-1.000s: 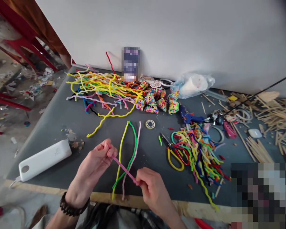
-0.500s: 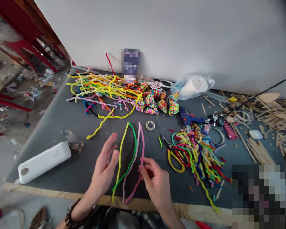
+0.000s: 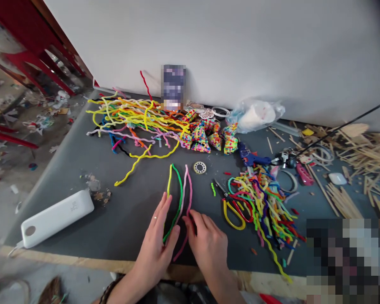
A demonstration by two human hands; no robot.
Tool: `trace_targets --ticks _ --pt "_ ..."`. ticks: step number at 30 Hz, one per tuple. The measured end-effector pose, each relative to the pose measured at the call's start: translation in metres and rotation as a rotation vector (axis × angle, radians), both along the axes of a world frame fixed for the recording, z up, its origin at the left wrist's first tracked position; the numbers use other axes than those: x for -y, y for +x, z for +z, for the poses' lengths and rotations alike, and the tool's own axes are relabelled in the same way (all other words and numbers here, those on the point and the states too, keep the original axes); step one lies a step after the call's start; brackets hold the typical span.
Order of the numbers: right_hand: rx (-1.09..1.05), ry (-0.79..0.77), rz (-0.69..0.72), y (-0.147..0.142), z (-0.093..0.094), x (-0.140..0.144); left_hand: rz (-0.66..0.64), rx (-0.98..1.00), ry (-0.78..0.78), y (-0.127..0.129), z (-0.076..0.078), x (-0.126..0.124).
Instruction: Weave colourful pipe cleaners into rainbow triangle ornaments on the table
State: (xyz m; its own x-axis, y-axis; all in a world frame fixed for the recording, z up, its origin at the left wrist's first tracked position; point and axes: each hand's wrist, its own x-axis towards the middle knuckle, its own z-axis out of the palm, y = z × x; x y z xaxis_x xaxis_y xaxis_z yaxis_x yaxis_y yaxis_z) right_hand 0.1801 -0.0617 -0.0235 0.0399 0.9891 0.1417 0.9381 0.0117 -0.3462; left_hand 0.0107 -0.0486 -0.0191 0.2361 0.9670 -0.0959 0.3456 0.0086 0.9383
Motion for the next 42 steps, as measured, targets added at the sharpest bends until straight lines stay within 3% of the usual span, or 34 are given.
trace_targets --ticks 4,12,18,22,31,36,42 --pt "0.002 0.049 -0.048 -0.002 -0.004 -0.004 0.010 -0.038 0.020 -0.007 0.000 -0.007" --pt "-0.115 -0.036 0.030 -0.004 -0.008 -0.012 -0.156 -0.118 0.081 -0.009 -0.004 -0.014" --pt "-0.136 0.064 -0.010 0.008 -0.004 -0.007 0.011 -0.208 0.176 -0.038 0.018 -0.078" --pt "-0.130 0.146 -0.009 0.011 -0.007 -0.008 0.039 -0.336 0.323 -0.055 0.024 -0.124" --pt "-0.211 0.353 -0.033 0.018 -0.023 -0.007 0.021 -0.675 0.543 -0.049 0.011 -0.182" --pt "-0.258 0.382 -0.068 0.020 -0.023 -0.002 0.031 -0.794 0.556 -0.052 0.002 -0.218" --pt "-0.331 0.354 0.044 0.013 -0.012 -0.006 0.082 -0.816 0.614 -0.054 -0.016 -0.227"
